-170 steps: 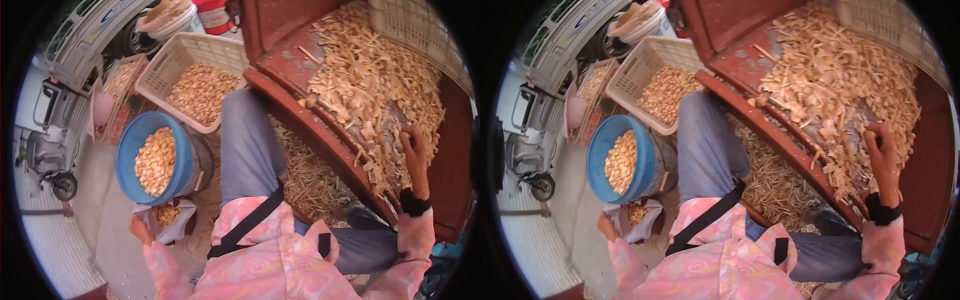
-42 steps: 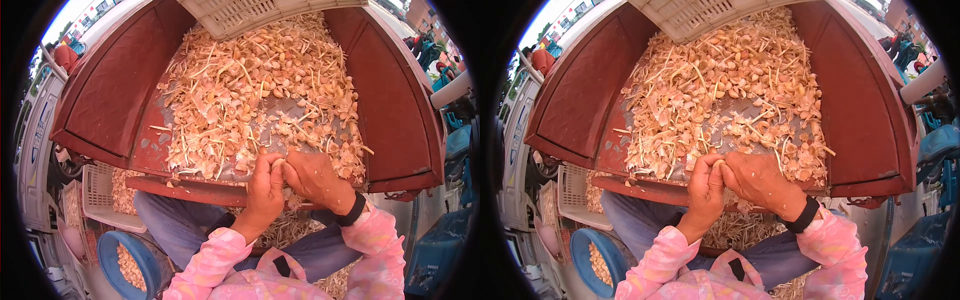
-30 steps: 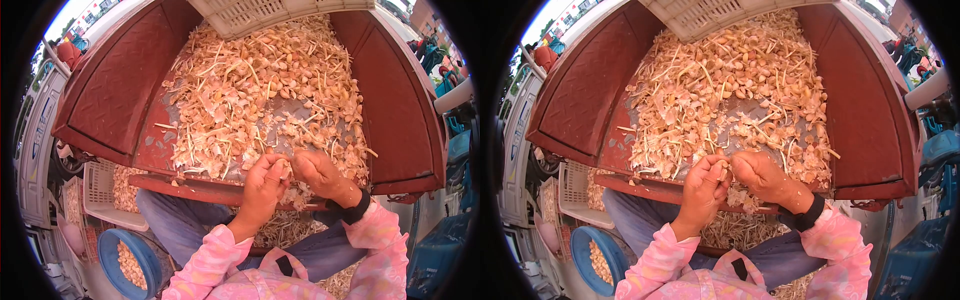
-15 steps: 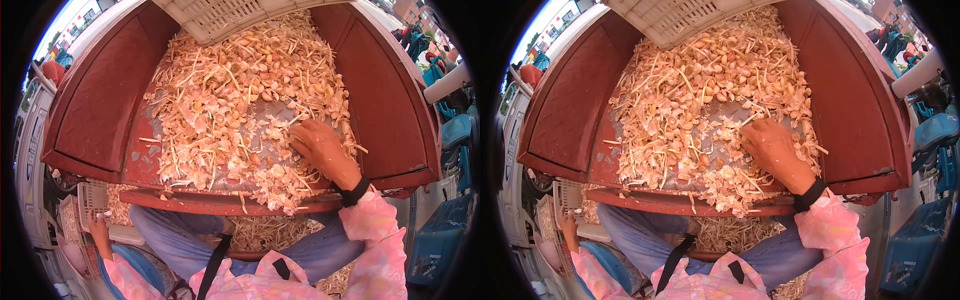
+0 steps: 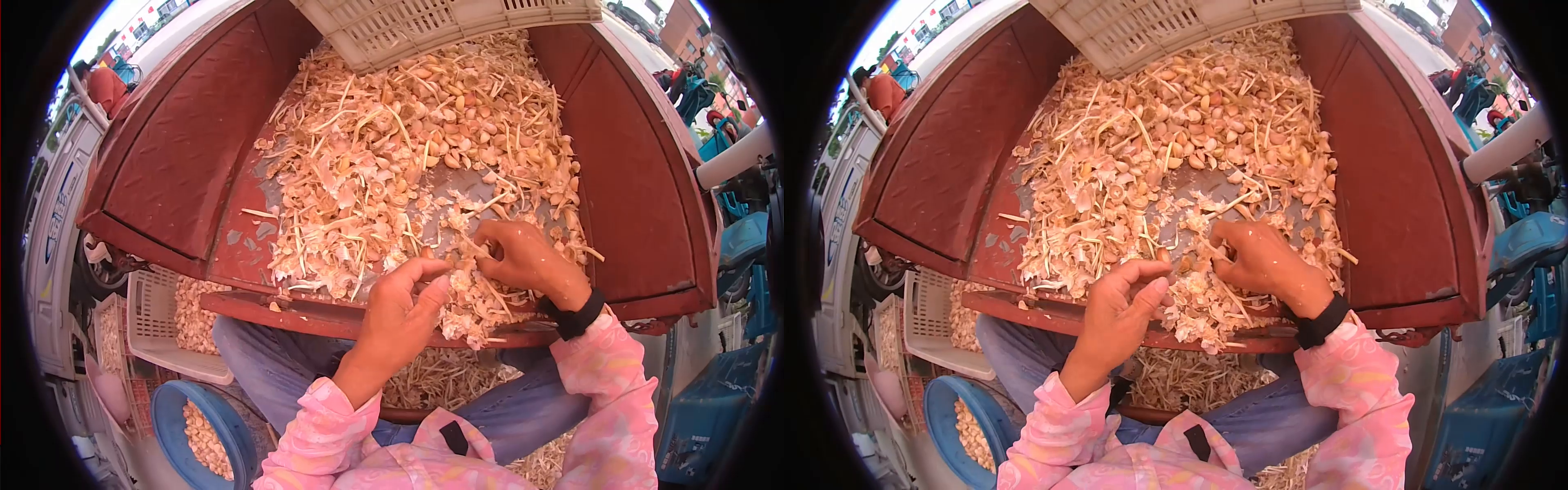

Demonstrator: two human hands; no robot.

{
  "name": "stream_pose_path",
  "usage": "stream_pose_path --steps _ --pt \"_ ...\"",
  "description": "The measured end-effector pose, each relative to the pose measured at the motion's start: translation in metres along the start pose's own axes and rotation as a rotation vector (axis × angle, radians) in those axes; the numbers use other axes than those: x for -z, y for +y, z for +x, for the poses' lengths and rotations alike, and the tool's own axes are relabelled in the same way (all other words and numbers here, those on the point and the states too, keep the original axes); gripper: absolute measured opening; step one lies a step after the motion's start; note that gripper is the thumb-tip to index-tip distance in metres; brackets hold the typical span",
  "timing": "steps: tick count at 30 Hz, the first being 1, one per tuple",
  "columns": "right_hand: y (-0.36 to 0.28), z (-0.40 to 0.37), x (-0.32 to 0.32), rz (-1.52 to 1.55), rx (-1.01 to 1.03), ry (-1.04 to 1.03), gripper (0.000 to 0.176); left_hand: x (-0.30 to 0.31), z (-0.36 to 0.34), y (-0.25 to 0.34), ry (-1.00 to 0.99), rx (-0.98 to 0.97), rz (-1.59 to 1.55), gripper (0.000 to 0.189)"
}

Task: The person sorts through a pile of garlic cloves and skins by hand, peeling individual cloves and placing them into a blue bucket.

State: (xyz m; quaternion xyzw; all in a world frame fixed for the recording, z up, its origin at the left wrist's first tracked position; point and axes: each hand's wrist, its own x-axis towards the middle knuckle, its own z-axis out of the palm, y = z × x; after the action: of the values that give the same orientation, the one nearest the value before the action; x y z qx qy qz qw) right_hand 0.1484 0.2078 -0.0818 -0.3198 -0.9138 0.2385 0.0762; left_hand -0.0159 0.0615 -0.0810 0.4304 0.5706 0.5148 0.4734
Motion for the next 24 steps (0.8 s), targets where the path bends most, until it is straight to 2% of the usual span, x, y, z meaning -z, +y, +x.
stream_pose_path --steps 2,3,5,8,13,15,18,22,24 --pt "-0.015 -0.003 0.002 0.263 -0.132 -0.063 0.018 -0.011 0.013 -0.019 0.076 -0.059 -0.022 0.024" --pt "-0.021 -0.005 -0.001 0.251 -0.023 -0.011 0.019 -0.015 0.018 -0.025 0.118 -0.086 -0.035 0.024" --pt "-0.030 -0.010 -0.008 0.233 0.188 0.096 0.020 -0.018 0.027 -0.032 0.049 -0.073 -0.111 0.024" --pt "-0.038 -0.016 -0.015 0.172 0.224 0.173 0.022 -0.020 0.029 -0.031 0.036 -0.024 -0.166 0.023" --pt "-0.039 -0.017 -0.012 0.471 0.159 0.111 0.026 -0.009 0.023 -0.025 0.013 0.136 -0.397 0.026" --pt "-0.036 -0.017 -0.015 0.473 0.163 0.115 0.025 -0.014 0.020 -0.023 0.025 0.140 -0.451 0.028" --pt "-0.042 -0.019 -0.017 0.590 0.043 0.073 0.022 -0.016 0.013 -0.024 -0.016 0.105 -0.474 0.030" --pt "-0.040 -0.020 -0.025 0.594 0.018 0.072 0.019 -0.020 0.003 -0.028 -0.032 0.065 -0.415 0.029" --pt "-0.036 -0.021 -0.024 0.637 -0.004 0.033 0.019 -0.021 0.003 -0.028 -0.010 0.098 -0.484 0.028"
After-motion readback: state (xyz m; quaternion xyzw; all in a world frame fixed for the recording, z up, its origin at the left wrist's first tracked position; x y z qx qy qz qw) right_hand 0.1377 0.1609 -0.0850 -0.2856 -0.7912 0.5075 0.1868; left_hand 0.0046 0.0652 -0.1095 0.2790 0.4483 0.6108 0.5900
